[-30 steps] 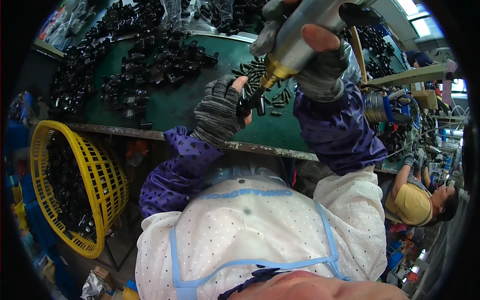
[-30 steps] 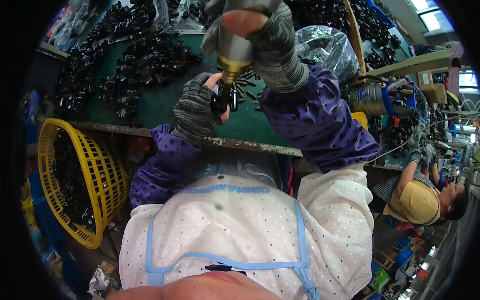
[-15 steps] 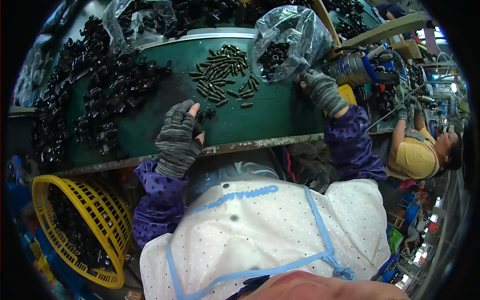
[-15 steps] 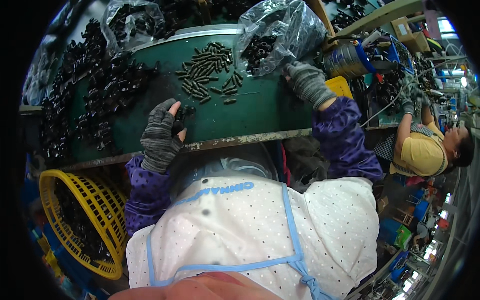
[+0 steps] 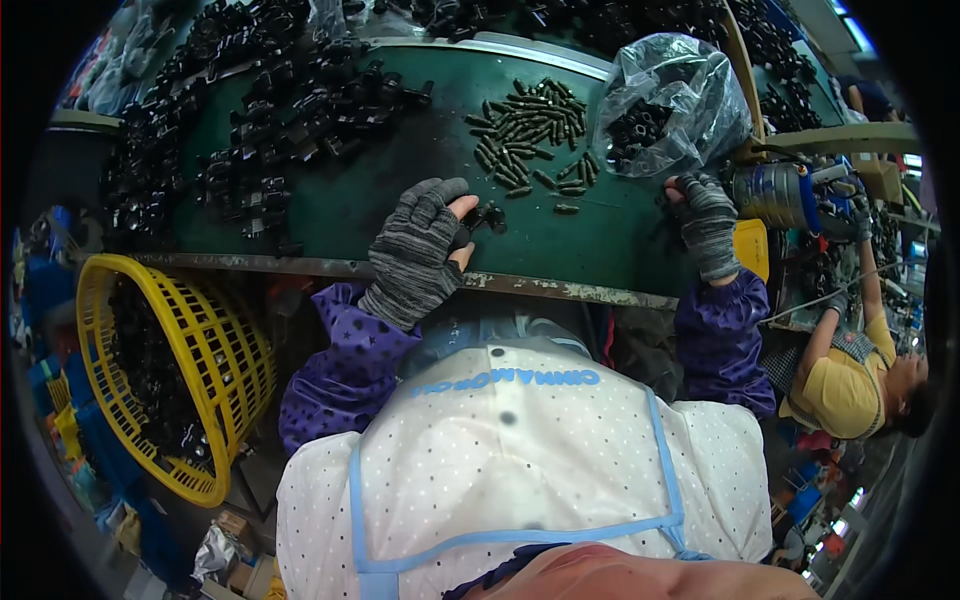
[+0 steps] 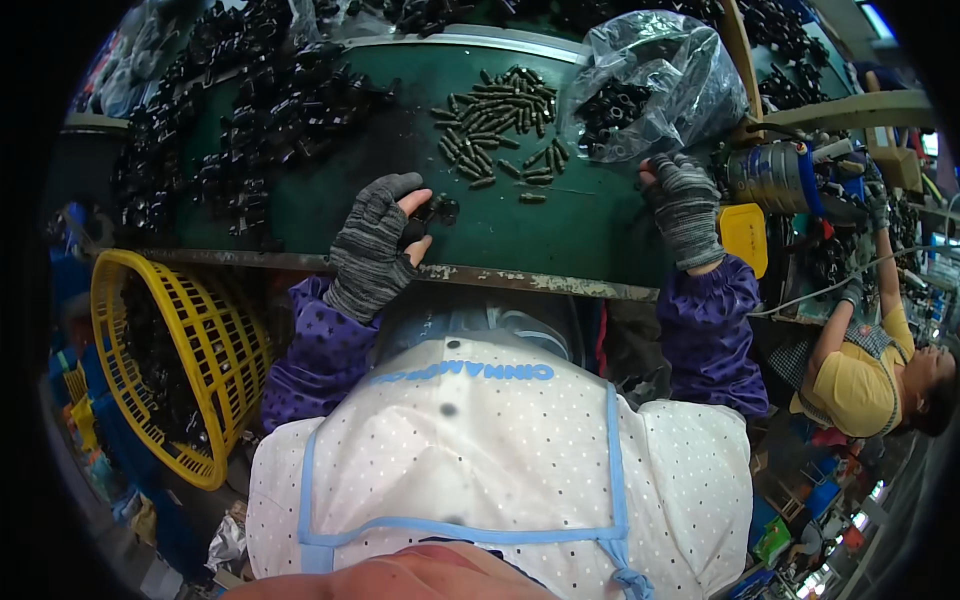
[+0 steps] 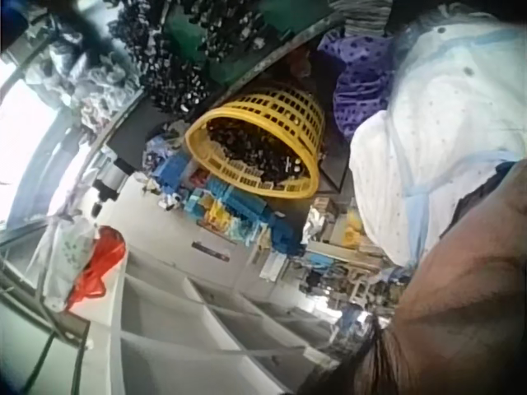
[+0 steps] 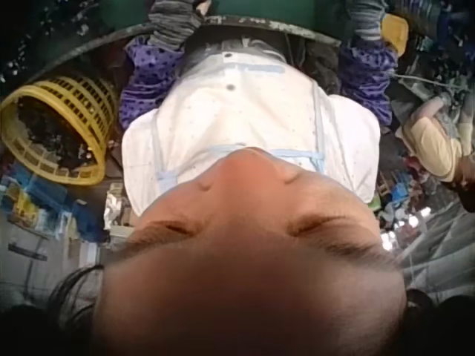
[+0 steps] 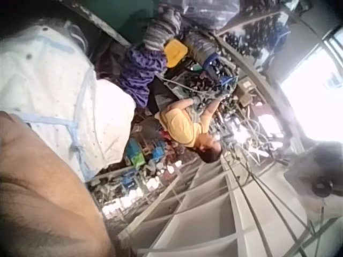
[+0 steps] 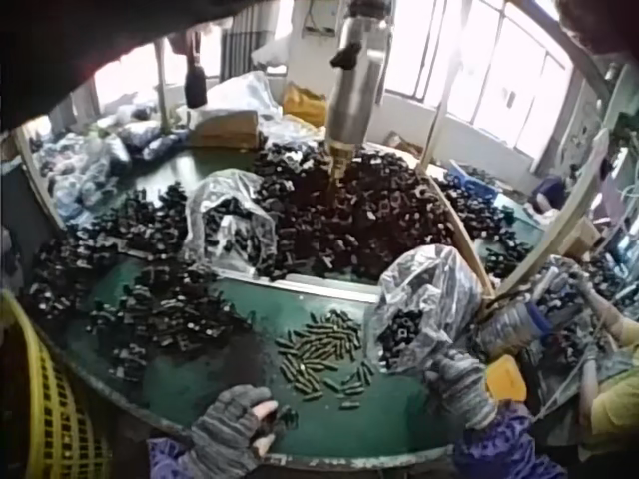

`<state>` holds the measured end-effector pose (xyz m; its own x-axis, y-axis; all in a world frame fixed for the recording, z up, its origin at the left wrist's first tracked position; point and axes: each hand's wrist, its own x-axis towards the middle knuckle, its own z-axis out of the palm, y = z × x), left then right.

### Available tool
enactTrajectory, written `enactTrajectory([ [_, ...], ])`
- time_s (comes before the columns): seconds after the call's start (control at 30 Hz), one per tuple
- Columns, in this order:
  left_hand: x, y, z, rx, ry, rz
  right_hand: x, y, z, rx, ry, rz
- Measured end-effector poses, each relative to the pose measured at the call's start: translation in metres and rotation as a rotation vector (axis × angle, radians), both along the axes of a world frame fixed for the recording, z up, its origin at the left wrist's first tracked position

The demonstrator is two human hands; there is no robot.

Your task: Assembling decorative light strings by inserting small bulbs into plastic housings using a pneumatic screwdriver on an assembly line.

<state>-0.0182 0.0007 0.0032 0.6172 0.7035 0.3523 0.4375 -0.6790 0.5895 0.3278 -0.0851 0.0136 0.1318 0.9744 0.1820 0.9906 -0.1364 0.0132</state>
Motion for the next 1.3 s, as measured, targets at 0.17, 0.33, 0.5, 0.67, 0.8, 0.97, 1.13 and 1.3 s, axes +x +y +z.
enactTrajectory([
  [0.17, -0.003, -0.002, -0.009, 0.002, -0.030, 0.052, -0.074, 0.034, 0.011, 0.117, 0.817, 0.445],
  [0.33, -0.006, 0.001, -0.006, -0.010, -0.079, 0.004, -0.131, 0.068, -0.008, -0.052, 1.222, 0.373],
  [0.5, -0.007, 0.000, -0.006, -0.003, -0.083, 0.016, -0.143, 0.087, -0.010, -0.026, 1.109, 0.696],
  [0.67, -0.006, 0.001, -0.008, 0.091, -0.071, -0.007, -0.142, 0.087, -0.009, -0.096, 1.038, 0.802],
  [0.8, -0.004, 0.000, -0.010, 0.088, -0.122, 0.013, -0.141, 0.089, -0.009, -0.096, 1.068, 0.822],
  [0.97, -0.003, 0.001, -0.010, 0.067, -0.146, 0.039, -0.143, 0.087, -0.013, -0.110, 1.180, 0.770],
  [1.13, -0.003, 0.001, -0.015, 0.124, -0.111, 0.021, -0.144, 0.086, -0.004, -0.266, 1.300, 0.627],
  [1.3, -0.002, -0.001, -0.014, 0.097, -0.103, 0.043, -0.139, 0.082, 0.000, -0.232, 1.152, 0.618],
])
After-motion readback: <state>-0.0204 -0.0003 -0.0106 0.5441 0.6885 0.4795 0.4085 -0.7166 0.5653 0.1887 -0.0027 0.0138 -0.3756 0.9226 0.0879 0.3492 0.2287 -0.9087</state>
